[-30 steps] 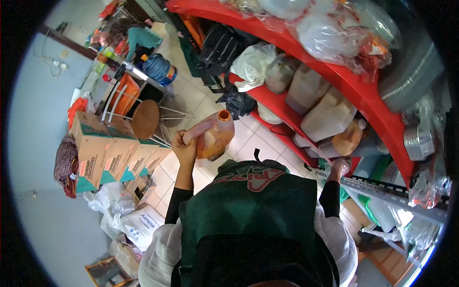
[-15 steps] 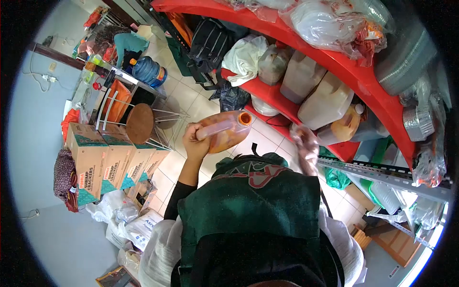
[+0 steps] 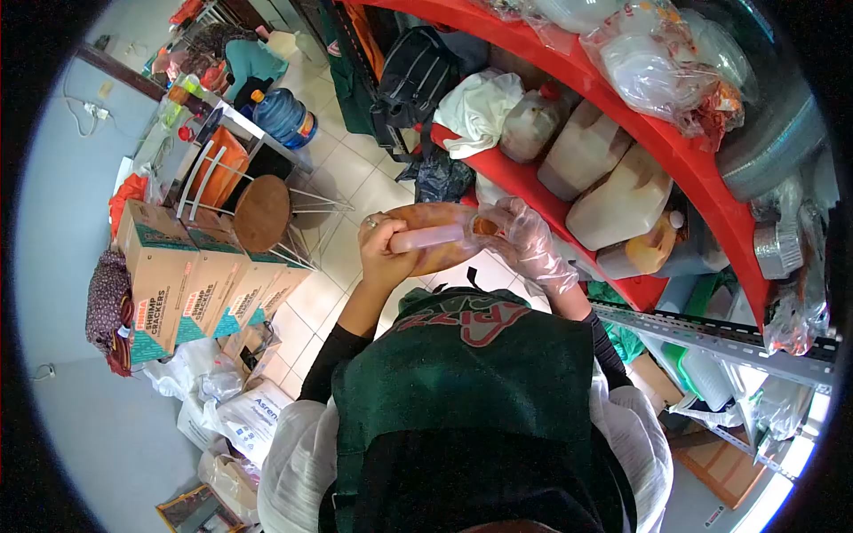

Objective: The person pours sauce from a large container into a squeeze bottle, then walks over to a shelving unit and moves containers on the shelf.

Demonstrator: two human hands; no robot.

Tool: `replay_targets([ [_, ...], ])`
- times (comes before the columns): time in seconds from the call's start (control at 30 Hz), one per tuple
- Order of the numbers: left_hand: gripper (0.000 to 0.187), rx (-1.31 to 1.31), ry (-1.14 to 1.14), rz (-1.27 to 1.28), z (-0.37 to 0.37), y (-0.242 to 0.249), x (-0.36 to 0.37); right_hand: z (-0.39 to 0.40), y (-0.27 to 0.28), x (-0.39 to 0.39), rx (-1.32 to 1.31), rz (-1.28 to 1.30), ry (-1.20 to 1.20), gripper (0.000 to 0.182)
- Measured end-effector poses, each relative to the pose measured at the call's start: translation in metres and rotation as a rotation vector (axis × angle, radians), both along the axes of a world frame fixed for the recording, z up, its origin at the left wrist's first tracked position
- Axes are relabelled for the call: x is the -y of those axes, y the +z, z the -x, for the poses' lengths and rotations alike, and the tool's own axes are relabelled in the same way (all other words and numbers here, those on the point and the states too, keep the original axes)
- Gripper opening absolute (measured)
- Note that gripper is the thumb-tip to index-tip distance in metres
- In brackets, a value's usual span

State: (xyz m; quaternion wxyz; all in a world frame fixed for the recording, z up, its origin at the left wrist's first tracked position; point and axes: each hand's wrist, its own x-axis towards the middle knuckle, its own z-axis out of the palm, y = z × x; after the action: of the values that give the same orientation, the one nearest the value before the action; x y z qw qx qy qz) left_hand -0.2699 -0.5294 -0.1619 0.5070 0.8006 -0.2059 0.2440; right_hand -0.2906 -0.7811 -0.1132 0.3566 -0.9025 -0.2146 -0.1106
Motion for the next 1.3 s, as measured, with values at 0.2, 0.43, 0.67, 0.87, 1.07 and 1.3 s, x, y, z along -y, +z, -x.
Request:
replay_targets([
  [0.2, 0.025, -0.082, 0.047, 0.11, -0.006, 0.003, -0.007, -0.004, 0.012, -0.009, 0.177, 0.035, 0.002, 0.041],
  [0.43, 0.02, -0.364, 0.019, 0.316, -0.017, 0.055, -0.009, -0.013, 0.041, -0.03, 0.359, 0.115, -0.06, 0.049],
  [0.67, 0.022, -0.378, -0.019, 0.372, -0.026, 0.079, -0.016, -0.021, 0.06, -0.041, 0.442, 0.093, -0.109, 0.049],
  [0.87, 0.021, -0.313, -0.035, 0.442, -0.014, 0.101, -0.012, -0.022, 0.058, -0.051, 0.591, -0.004, -0.173, 0.044],
  [1.07, 0.019, -0.148, 0.006, 0.176, -0.019, 0.104, -0.021, -0.008, 0.067, -0.054, 0.409, 0.14, -0.185, 0.051],
  [1.3, 0.031, -0.463, -0.033, 0.753, -0.07, 0.082, -0.044, -0.015, 0.067, -0.015, 0.191, -0.842, -0.324, 0.041],
])
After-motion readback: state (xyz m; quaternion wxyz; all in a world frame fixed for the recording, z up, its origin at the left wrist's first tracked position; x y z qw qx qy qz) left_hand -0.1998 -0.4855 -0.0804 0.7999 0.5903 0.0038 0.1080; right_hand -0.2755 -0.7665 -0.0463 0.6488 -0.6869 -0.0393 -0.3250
